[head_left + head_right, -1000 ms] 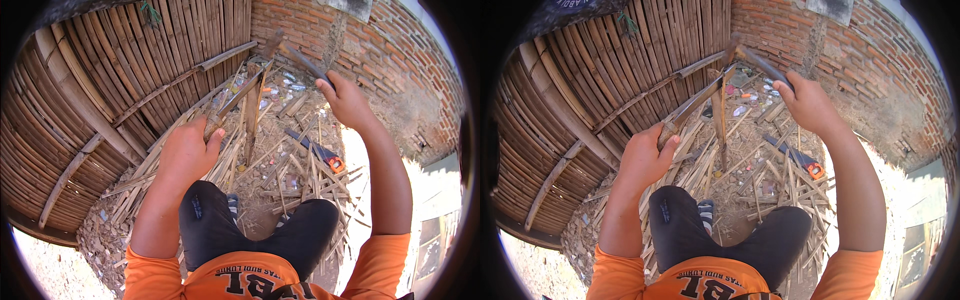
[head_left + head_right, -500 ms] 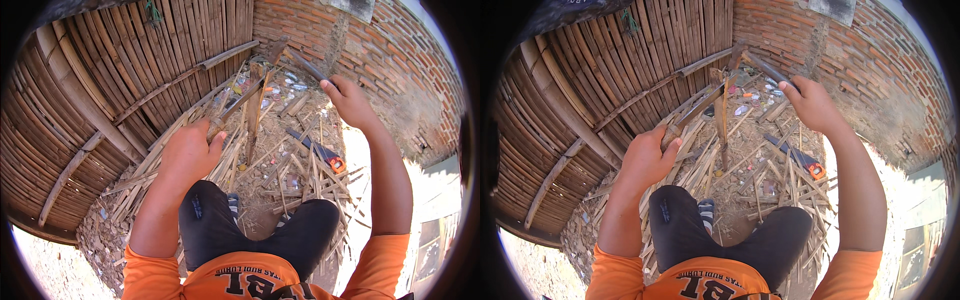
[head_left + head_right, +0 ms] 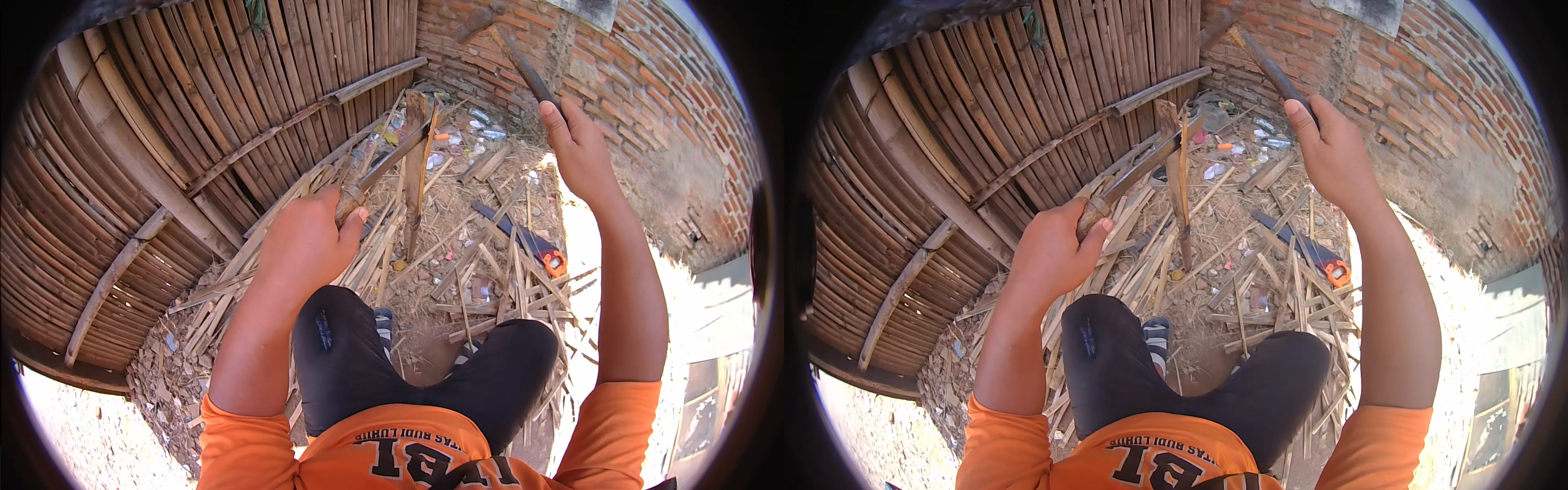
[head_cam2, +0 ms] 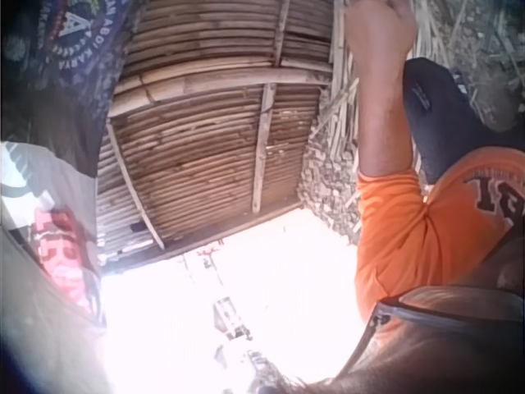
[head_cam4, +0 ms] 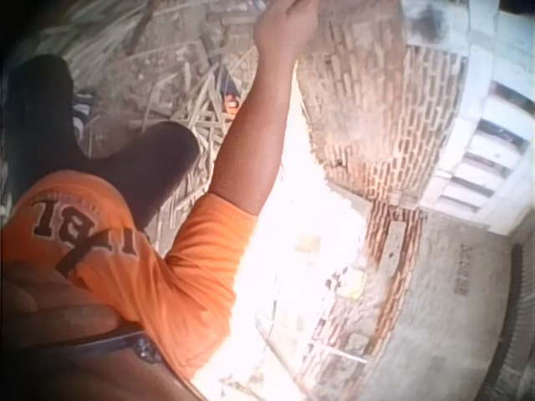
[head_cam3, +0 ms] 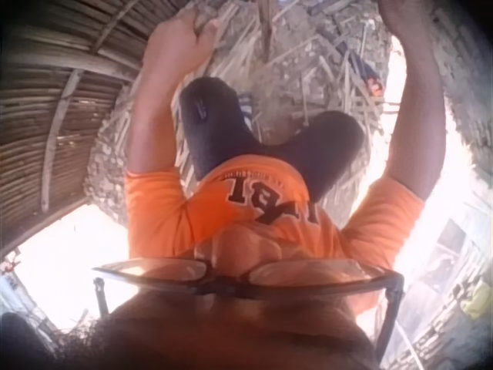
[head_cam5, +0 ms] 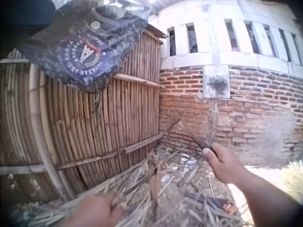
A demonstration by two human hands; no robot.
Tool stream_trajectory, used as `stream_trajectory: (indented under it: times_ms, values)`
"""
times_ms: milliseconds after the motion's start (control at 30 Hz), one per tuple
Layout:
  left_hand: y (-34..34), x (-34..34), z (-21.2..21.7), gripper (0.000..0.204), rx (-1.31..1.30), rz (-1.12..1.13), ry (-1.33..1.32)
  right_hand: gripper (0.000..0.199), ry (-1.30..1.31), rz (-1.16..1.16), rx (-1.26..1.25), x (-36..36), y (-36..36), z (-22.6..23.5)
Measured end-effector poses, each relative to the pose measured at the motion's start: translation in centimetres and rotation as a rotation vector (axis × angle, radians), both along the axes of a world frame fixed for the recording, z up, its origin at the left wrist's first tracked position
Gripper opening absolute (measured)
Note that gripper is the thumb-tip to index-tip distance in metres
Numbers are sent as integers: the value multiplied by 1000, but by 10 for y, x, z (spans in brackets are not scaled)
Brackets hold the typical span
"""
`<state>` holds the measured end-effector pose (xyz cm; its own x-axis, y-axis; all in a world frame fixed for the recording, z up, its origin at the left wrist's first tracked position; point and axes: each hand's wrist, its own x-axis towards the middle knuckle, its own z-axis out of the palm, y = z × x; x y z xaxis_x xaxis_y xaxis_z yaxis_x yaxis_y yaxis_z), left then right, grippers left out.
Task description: The person uses a large blade and a hammer to split a piece of wood while sitting on a pile of wood scraps and bamboo.
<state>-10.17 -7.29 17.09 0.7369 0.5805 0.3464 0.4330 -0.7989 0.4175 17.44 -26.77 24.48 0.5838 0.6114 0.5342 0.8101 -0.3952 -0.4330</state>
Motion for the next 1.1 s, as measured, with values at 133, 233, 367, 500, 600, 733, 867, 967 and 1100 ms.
stream_trajectory:
  times_ms: [133, 233, 367, 500, 600, 733, 867, 967, 1100]
  values:
    - [3, 3, 0, 40, 10, -26, -13, 47, -39, 29, -197, 4, 0, -26]
    - [5, 3, -3, 40, 29, -29, -25, 48, -25, 27, -286, 8, -1, -16]
    - [4, 6, -5, 40, -9, -4, 18, 48, 57, 10, 110, 8, 2, 2]
    - [5, 9, -5, 40, -20, -13, -6, 46, 6, -10, -219, 15, 1, -41]
    - [10, 4, -6, 38, 46, -17, 7, 46, 53, 23, -325, 10, -1, -34]
    - [11, 7, -15, 38, 35, -24, -13, 47, 86, -2, -32, 15, -4, -23]
    - [7, 9, -9, 40, -7, -11, 32, 49, 86, 11, -167, 10, 5, -50]
    - [9, 8, -9, 41, 5, -20, 48, 50, 39, 25, -282, 8, 1, -47]
    - [12, 7, -15, 42, 27, -1, 37, 50, 92, 42, 4, 15, 2, -18]
